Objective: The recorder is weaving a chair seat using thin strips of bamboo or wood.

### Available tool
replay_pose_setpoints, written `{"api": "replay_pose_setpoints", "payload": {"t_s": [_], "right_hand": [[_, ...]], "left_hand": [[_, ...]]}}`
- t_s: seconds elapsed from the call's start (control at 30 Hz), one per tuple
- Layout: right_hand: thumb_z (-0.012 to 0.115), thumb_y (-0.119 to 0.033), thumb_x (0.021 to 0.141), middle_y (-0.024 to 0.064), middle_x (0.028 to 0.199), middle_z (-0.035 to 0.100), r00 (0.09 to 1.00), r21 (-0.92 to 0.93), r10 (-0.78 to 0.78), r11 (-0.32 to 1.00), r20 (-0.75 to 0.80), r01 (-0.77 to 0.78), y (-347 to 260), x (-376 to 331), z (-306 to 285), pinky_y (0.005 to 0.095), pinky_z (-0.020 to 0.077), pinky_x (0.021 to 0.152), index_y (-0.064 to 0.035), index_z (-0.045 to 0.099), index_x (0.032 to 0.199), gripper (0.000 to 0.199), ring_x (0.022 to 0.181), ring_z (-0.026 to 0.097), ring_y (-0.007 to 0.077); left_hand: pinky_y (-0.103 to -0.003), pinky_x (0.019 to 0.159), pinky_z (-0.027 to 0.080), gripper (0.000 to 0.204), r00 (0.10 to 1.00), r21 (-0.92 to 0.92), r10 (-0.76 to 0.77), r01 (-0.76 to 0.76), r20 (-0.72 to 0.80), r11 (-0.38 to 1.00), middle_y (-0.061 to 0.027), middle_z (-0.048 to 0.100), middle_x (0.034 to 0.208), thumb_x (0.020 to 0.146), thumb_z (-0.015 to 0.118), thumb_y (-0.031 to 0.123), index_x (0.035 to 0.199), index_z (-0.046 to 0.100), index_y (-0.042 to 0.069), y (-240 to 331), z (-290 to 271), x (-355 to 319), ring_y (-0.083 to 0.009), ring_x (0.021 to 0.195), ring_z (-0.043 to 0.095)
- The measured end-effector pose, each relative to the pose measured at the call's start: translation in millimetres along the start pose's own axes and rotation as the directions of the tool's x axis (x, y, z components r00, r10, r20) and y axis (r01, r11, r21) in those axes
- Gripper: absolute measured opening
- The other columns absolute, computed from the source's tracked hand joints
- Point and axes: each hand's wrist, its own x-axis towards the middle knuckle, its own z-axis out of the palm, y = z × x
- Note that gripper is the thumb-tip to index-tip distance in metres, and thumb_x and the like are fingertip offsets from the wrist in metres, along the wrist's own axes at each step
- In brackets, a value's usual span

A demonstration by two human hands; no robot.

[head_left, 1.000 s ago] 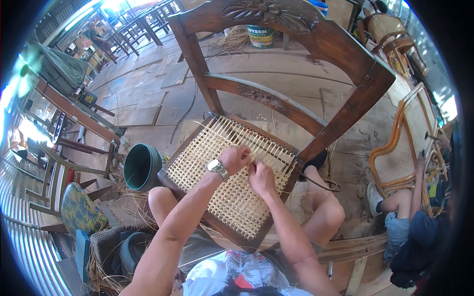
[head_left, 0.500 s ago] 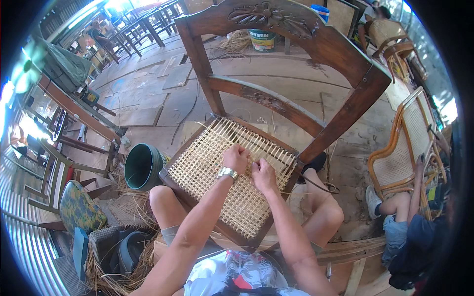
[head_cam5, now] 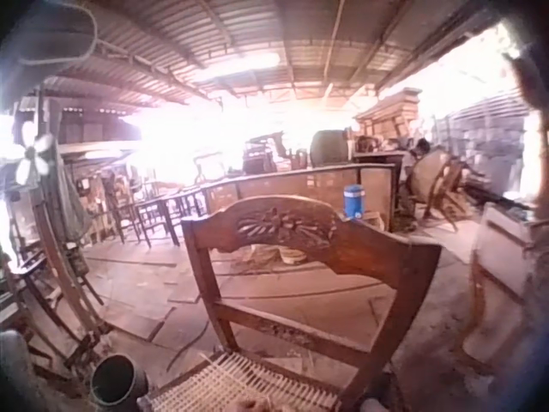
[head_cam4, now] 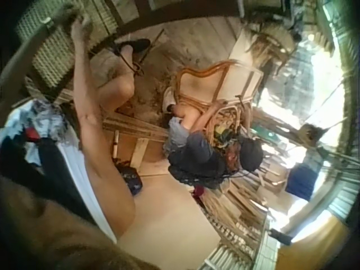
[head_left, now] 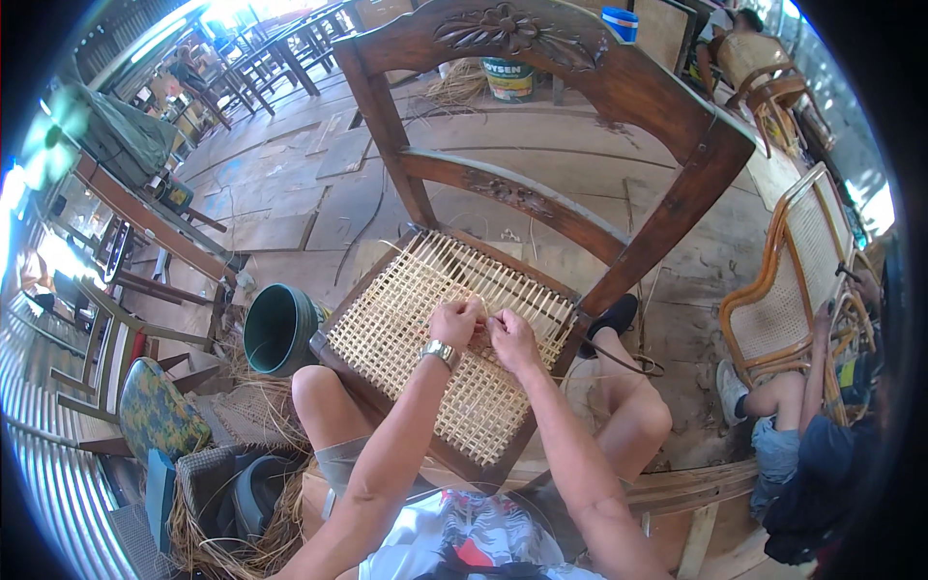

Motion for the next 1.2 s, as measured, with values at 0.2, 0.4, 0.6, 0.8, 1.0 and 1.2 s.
{"api": "replay_pose_setpoints", "payload": {"t_s": [0.2, 0.4, 0.6, 0.8, 1.0, 1.2], "right_hand": [[0.056, -0.017, 0.096, 0.0144, 0.085, 0.071, 0.989, 0.046, 0.082, 0.995, 0.124, -0.088, 5, 2, -8, 0.0359, 0.0531, 0.067, 0.0015, 0.065, 0.097, 0.021, 0.072, 0.069, 0.0219], [0.048, -0.012, 0.098, 0.0111, 0.072, 0.068, 0.806, -0.056, 0.355, 0.926, 0.474, -0.375, -25, 8, -44, 0.0326, 0.0448, 0.045, -0.0001, 0.062, 0.089, 0.020, 0.047, 0.056, 0.0154], [0.054, -0.024, 0.100, 0.0006, 0.065, 0.059, 0.779, -0.191, 0.386, 0.922, 0.494, -0.336, -26, 25, -82, 0.0239, 0.0384, 0.044, -0.0054, 0.061, 0.089, 0.022, 0.048, 0.050, 0.0087], [0.053, -0.024, 0.101, 0.0019, 0.072, 0.062, 0.786, -0.255, 0.336, 0.938, 0.519, -0.233, -23, 26, -79, 0.0244, 0.0460, 0.052, -0.0041, 0.062, 0.092, 0.024, 0.058, 0.058, 0.0097], [0.052, -0.023, 0.098, 0.0060, 0.075, 0.066, 0.763, -0.329, 0.434, 0.895, 0.480, -0.302, -35, 27, -81, 0.0291, 0.0506, 0.057, -0.0010, 0.064, 0.088, 0.028, 0.062, 0.062, 0.0119], [0.058, -0.027, 0.094, 0.0076, 0.071, 0.069, 0.894, -0.465, 0.315, 0.874, 0.318, -0.143, -64, 45, -48, 0.0307, 0.0491, 0.054, -0.0003, 0.071, 0.081, 0.032, 0.058, 0.064, 0.0126]], "left_hand": [[-0.027, 0.056, 0.054, 0.027, 0.930, -0.214, -0.047, 0.133, 0.365, 0.968, -0.0065, 0.071, 0.078, 0.093, 0.071, 0.023, 0.093, 0.074, -0.004, 7, -12, -1, -0.0133, 0.061, 0.065], [-0.024, 0.053, 0.051, 0.017, 0.954, 0.174, 0.062, -0.116, 0.292, 0.978, -0.0046, 0.073, 0.079, 0.094, 0.069, 0.018, 0.095, 0.075, 0.001, 14, -15, -16, -0.0102, 0.060, 0.064], [-0.023, 0.049, 0.049, 0.023, 0.901, -0.018, -0.058, 0.073, 0.430, 0.997, -0.0073, 0.074, 0.082, 0.097, 0.065, 0.022, 0.098, 0.071, -0.001, 9, 1, -34, -0.0084, 0.059, 0.063], [-0.025, 0.044, 0.047, 0.027, 0.961, -0.244, 0.008, 0.062, 0.277, 0.968, -0.0061, 0.071, 0.072, 0.096, 0.066, 0.023, 0.096, 0.070, -0.004, -4, 21, -29, -0.0101, 0.052, 0.063], [-0.025, 0.046, 0.046, 0.019, 0.948, -0.278, -0.028, 0.122, 0.318, 0.953, -0.0057, 0.069, 0.073, 0.097, 0.064, 0.017, 0.096, 0.069, -0.002, -1, 15, -34, -0.0084, 0.053, 0.060], [-0.023, 0.048, 0.045, 0.018, 0.912, -0.440, -0.032, 0.228, 0.409, 0.869, -0.0037, 0.069, 0.076, 0.101, 0.061, 0.016, 0.093, 0.065, 0.001, -6, 9, -29, -0.0074, 0.054, 0.056]]}}
